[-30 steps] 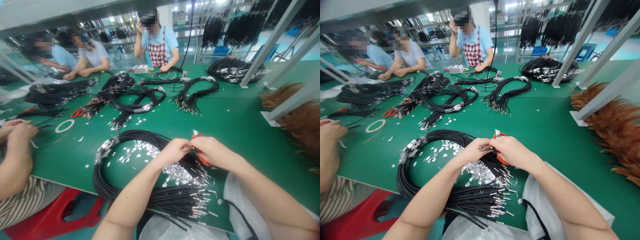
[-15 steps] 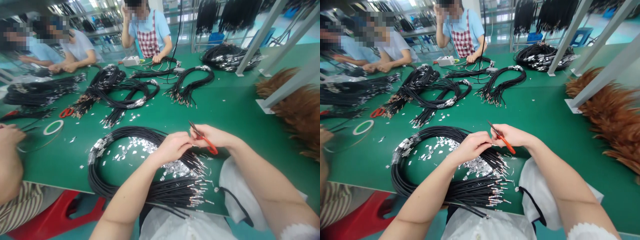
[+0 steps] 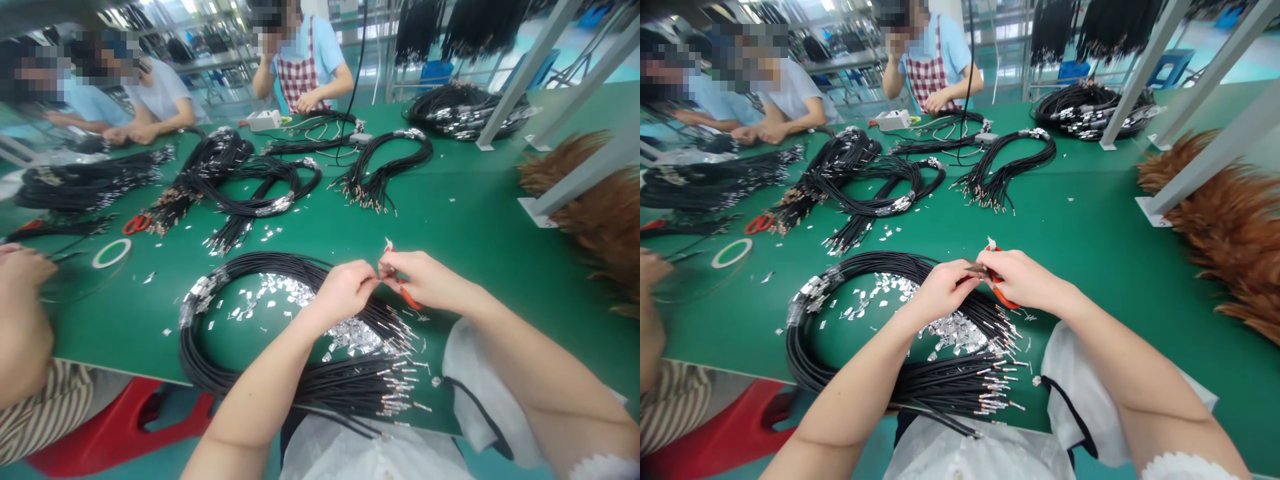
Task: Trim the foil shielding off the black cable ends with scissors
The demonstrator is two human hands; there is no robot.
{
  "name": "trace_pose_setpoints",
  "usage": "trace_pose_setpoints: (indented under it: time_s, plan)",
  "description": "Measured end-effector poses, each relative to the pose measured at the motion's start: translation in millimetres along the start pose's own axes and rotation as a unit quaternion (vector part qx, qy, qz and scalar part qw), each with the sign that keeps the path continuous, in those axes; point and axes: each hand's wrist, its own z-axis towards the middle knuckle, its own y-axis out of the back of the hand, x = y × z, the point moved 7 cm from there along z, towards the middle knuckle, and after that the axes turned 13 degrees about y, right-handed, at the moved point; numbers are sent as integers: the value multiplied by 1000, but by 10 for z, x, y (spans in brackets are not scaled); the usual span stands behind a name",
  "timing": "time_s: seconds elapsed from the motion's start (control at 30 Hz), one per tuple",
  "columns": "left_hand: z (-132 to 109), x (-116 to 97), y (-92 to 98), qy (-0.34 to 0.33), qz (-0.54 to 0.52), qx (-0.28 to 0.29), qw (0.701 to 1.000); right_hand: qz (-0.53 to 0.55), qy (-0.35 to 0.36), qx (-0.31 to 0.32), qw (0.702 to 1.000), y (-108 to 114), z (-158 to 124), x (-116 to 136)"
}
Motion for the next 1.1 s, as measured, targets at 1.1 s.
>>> trace_pose_setpoints:
  time_s: [1.1]
  plan:
    - [-142, -89, 288, -97, -40, -261, 960, 632, -76, -47, 770, -599, 64, -189]
